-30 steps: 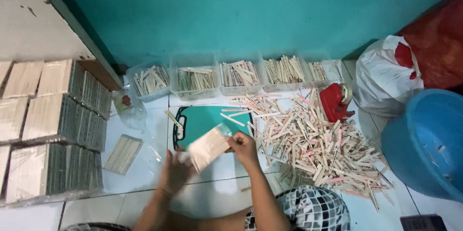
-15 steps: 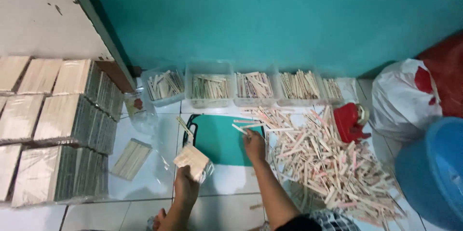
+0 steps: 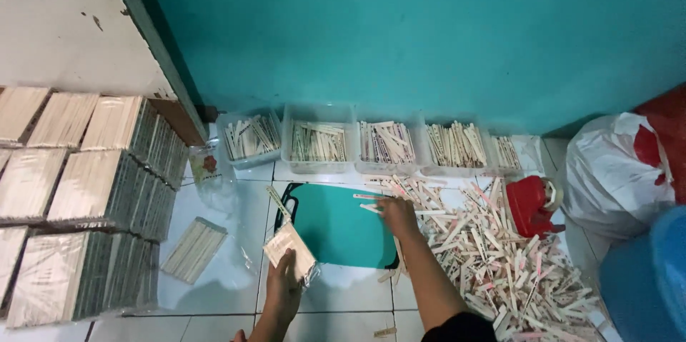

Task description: Sorting wooden craft sticks from a large pile into organized plastic containers, occasionally bundling them.

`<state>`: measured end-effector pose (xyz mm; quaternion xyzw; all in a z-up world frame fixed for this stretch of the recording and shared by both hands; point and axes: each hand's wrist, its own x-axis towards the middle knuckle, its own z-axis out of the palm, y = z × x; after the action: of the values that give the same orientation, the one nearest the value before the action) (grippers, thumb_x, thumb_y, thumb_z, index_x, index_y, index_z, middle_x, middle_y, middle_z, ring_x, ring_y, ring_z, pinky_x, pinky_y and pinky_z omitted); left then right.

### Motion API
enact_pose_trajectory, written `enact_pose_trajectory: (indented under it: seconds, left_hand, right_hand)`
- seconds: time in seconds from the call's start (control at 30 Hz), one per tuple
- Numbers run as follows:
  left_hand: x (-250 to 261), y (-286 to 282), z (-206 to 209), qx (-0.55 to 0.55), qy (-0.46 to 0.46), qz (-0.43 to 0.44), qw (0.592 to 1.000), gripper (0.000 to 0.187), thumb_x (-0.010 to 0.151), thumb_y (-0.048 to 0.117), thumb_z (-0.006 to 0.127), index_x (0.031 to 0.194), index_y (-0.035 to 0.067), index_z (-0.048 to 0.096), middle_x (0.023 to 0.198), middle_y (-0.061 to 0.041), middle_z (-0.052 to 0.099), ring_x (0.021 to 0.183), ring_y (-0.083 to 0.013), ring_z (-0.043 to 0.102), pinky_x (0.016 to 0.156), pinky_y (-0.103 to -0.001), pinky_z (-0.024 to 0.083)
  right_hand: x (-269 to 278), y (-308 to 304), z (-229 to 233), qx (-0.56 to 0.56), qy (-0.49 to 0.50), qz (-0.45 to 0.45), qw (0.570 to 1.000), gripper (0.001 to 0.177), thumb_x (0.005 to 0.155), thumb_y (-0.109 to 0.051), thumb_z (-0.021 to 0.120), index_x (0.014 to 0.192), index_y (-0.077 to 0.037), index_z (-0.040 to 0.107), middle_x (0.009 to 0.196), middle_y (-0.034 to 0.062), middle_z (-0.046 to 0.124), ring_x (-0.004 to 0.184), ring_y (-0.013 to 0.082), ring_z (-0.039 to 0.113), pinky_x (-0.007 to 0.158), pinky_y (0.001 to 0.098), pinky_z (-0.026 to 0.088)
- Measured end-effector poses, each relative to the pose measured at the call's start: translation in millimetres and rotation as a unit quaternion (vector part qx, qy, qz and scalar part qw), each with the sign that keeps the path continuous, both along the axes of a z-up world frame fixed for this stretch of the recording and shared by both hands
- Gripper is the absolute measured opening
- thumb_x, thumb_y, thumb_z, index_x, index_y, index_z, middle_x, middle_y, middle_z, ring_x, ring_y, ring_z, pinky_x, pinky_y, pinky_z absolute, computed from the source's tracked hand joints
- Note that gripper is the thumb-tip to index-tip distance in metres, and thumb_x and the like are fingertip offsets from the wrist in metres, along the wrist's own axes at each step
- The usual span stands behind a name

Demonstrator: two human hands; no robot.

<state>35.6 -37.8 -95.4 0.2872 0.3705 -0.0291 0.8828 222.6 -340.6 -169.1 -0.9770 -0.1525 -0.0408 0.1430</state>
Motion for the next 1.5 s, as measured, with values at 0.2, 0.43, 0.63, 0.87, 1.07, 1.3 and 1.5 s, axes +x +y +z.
enact_pose_trajectory:
  seconds: [0.2, 0.43, 0.63, 0.87, 1.07, 1.3, 1.5]
  left_hand:
    - [-3.4, -4.6, -9.6, -0.006, -0.007, -0.009, 1.000, 0.044, 0.103, 0.016, 0.051, 0.143, 0.002, 0.041, 0.122, -0.022, 0.058, 0.102, -0.0311, 0.060, 0.080, -0.043, 0.050]
    - [-12.4, -1.4, 1.5, -0.014, -0.065, 0.001, 0.998, 0.046, 0.102, 0.011, 0.047, 0.147, -0.001, 0.041, 0.128, -0.025, 0.058, 0.106, -0.0331, 0.058, 0.089, -0.045, 0.047]
    - [-19.7, 2.5, 10.3, 0.022, -0.016, -0.004, 1.000, 0.061, 0.097, 0.016, 0.052, 0.154, 0.007, 0.030, 0.134, -0.025, 0.046, 0.115, -0.0367, 0.051, 0.091, -0.046, 0.047]
    - [-32.6, 7.4, -13.7, 0.009, -0.059, 0.023, 0.998, 0.039, 0.099, 0.014, 0.057, 0.135, 0.004, 0.047, 0.115, -0.014, 0.056, 0.100, -0.0227, 0.055, 0.080, -0.032, 0.045]
    - [-27.9, 5.9, -6.0, -0.003, -0.052, 0.030, 0.998, 0.046, 0.099, 0.015, 0.054, 0.142, 0.005, 0.042, 0.125, -0.018, 0.054, 0.111, -0.0260, 0.052, 0.090, -0.037, 0.043]
    - [-25.1, 21.3, 14.0, -0.036, -0.073, 0.059, 0.995, 0.049, 0.099, 0.012, 0.057, 0.143, -0.005, 0.046, 0.125, -0.022, 0.062, 0.104, -0.0262, 0.062, 0.089, -0.034, 0.050]
    - [-29.6, 18.0, 26.5, -0.024, -0.073, 0.075, 0.994, 0.057, 0.094, 0.011, 0.062, 0.143, -0.009, 0.042, 0.124, -0.025, 0.059, 0.106, -0.0286, 0.063, 0.092, -0.035, 0.052]
  right_hand:
    - [-2.7, 14.1, 5.3, 0.007, 0.054, -0.038, 0.998, 0.010, 0.080, -0.005, 0.068, 0.079, -0.014, 0.065, 0.089, 0.0025, 0.073, 0.091, 0.0269, 0.066, 0.086, 0.0426, 0.049]
    - [-57.5, 65.2, 9.6, 0.198, 0.011, 0.003, 0.980, 0.017, 0.085, -0.001, 0.062, 0.098, -0.009, 0.070, 0.098, 0.0069, 0.068, 0.083, 0.0303, 0.066, 0.077, 0.0415, 0.053]
    - [-122.9, 116.4, 45.3, 0.674, 0.227, -0.117, 0.693, 0.029, 0.095, -0.030, 0.054, 0.103, -0.006, 0.068, 0.081, 0.0035, 0.054, 0.078, 0.0151, 0.047, 0.077, 0.0304, 0.037]
    - [-128.8, 119.6, 27.2, 0.688, 0.227, -0.169, 0.669, 0.048, 0.104, -0.048, 0.048, 0.072, -0.012, 0.048, 0.071, 0.0042, 0.050, 0.068, 0.0153, 0.042, 0.068, 0.0294, 0.035]
    - [-126.7, 116.0, 2.9, 0.616, 0.223, -0.139, 0.743, 0.050, 0.104, -0.055, 0.042, 0.086, -0.012, 0.058, 0.073, 0.0003, 0.049, 0.067, 0.0119, 0.043, 0.065, 0.0270, 0.036]
    - [-188.8, 134.9, 103.3, 0.315, 0.203, -0.050, 0.926, 0.028, 0.101, -0.031, 0.058, 0.119, -0.016, 0.074, 0.068, -0.0029, 0.057, 0.059, 0.0114, 0.049, 0.058, 0.0306, 0.044]
    - [-254.9, 167.6, 125.1, 0.139, 0.090, 0.023, 0.986, 0.029, 0.100, -0.025, 0.056, 0.126, -0.018, 0.063, 0.084, 0.0108, 0.077, 0.069, 0.0357, 0.071, 0.058, 0.0495, 0.049]
